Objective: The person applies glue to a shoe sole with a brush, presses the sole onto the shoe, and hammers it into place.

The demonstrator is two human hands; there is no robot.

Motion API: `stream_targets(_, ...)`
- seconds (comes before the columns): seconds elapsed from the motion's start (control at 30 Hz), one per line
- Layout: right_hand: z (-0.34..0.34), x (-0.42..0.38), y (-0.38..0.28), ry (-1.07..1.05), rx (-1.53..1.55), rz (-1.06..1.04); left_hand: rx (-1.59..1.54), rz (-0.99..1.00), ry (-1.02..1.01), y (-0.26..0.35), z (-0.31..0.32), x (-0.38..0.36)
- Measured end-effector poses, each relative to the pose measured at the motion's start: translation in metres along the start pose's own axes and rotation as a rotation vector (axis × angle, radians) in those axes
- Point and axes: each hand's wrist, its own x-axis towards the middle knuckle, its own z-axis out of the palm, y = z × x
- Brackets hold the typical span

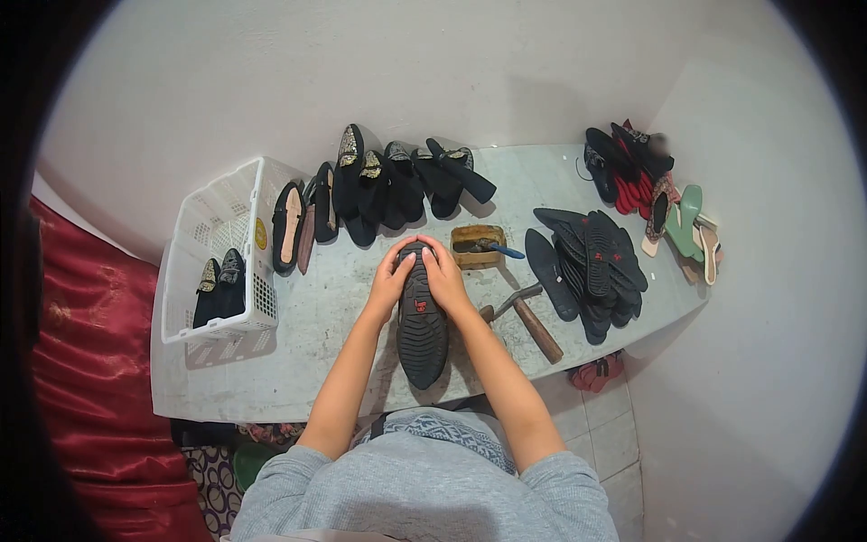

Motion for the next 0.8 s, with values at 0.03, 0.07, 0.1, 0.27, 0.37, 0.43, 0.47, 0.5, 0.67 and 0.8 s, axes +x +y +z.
stream_targets(0.03, 0.001, -0.002, 0.001, 0.011, 0.038, 0.006, 0.006, 0.019, 0.019, 0.000, 0.000, -0.001)
stream_targets(0.07, 0.002, -0.002, 0.002, 0.021, 0.076, 0.013, 0.006, 0.019, 0.021, 0.000, 0.000, 0.000)
stream_targets(0.1, 0.002, -0.002, -0.002, 0.019, 0.075, 0.014, 0.022, 0.015, 0.015, -0.001, -0.001, 0.002)
stream_targets(0.27, 0.002, 0.002, 0.003, 0.074, -0.010, -0.038, 0.023, 0.046, 0.040, -0.001, 0.001, 0.002)
stream_targets(0.37, 0.006, -0.001, 0.000, 0.139, 0.014, -0.035, 0.048, 0.064, 0.080, -0.003, 0.001, 0.002)
stream_targets(0.43, 0.006, -0.003, -0.013, 0.156, 0.030, -0.003, 0.041, 0.065, 0.135, -0.005, 0.003, 0.004)
stream_targets(0.47, 0.007, -0.003, -0.018, 0.169, 0.044, 0.030, 0.041, 0.070, 0.134, -0.005, 0.002, 0.005)
stream_targets(0.5, 0.006, -0.002, -0.018, 0.170, 0.044, 0.026, 0.047, 0.077, 0.121, -0.004, 0.002, 0.006)
stream_targets(0.67, 0.005, 0.004, -0.010, 0.158, -0.007, 0.006, 0.129, 0.049, 0.084, 0.000, 0.000, 0.008)
stream_targets(0.8, 0.007, 0.003, -0.003, 0.180, -0.016, -0.052, 0.075, 0.042, 0.146, -0.003, 0.005, 0.003)
